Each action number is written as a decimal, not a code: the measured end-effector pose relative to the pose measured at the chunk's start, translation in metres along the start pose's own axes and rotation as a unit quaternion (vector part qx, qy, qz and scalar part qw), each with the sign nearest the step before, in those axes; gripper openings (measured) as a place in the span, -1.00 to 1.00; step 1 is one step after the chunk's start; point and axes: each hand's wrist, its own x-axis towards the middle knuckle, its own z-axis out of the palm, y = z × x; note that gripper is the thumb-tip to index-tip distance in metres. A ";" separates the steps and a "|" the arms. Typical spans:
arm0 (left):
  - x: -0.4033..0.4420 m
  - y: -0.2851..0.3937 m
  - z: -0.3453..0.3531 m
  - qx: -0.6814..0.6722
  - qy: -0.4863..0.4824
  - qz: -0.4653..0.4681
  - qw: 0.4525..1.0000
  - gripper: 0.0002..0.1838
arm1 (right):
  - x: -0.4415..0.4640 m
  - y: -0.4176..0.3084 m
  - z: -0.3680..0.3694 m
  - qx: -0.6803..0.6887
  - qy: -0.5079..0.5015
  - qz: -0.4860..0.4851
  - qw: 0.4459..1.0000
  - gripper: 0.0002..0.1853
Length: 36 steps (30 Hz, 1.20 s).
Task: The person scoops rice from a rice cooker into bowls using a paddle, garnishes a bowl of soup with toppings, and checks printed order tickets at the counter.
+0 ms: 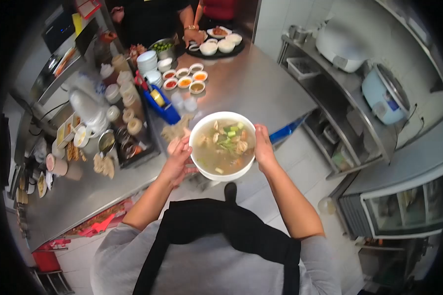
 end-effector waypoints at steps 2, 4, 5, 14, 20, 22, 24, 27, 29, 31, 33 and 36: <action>0.050 0.002 0.009 -0.001 -0.009 -0.001 1.000 -0.45 | 0.047 0.002 -0.021 -0.013 0.004 -0.005 1.000 -0.57; 0.094 0.012 0.021 -0.010 -0.002 -0.005 1.000 -0.45 | 0.094 0.003 -0.037 -0.027 0.003 -0.015 1.000 -0.57; 0.116 0.017 0.025 -0.011 0.001 -0.001 1.000 -0.45 | 0.120 0.001 -0.043 -0.033 0.003 -0.022 0.999 -0.57; 0.301 0.046 0.024 0.007 0.065 0.020 0.998 -0.48 | 0.367 0.038 -0.056 -0.018 -0.060 -0.058 0.996 -0.55; 0.388 0.059 0.025 -0.033 0.152 0.030 0.987 -0.52 | 0.522 0.069 -0.042 -0.044 -0.134 -0.061 0.988 -0.56; 0.408 0.068 0.032 -0.056 0.183 0.032 0.981 -0.53 | 0.559 0.069 -0.032 -0.049 -0.163 -0.058 0.984 -0.57; 0.426 0.072 0.035 -0.070 0.212 0.039 0.974 -0.55 | 0.584 0.061 -0.024 -0.044 -0.199 -0.037 0.978 -0.58; 0.443 0.081 0.044 -0.042 0.272 0.007 0.961 -0.55 | 0.605 0.051 -0.012 -0.052 -0.239 -0.026 0.969 -0.60; 0.446 0.086 0.051 -0.060 0.280 0.011 0.958 -0.52 | 0.637 0.068 -0.012 -0.059 -0.266 -0.026 0.962 -0.60; 0.458 0.078 0.048 -0.097 0.271 0.034 0.957 -0.46 | 0.655 0.079 -0.013 -0.030 -0.293 -0.017 0.956 -0.59; 0.470 0.061 0.039 -0.079 0.270 0.057 0.958 -0.38 | 0.651 0.079 -0.007 0.020 -0.323 -0.007 0.946 -0.58; 0.451 0.058 0.060 0.000 0.311 0.122 0.943 -0.30 | 0.647 0.065 -0.015 0.002 -0.350 0.000 0.937 -0.57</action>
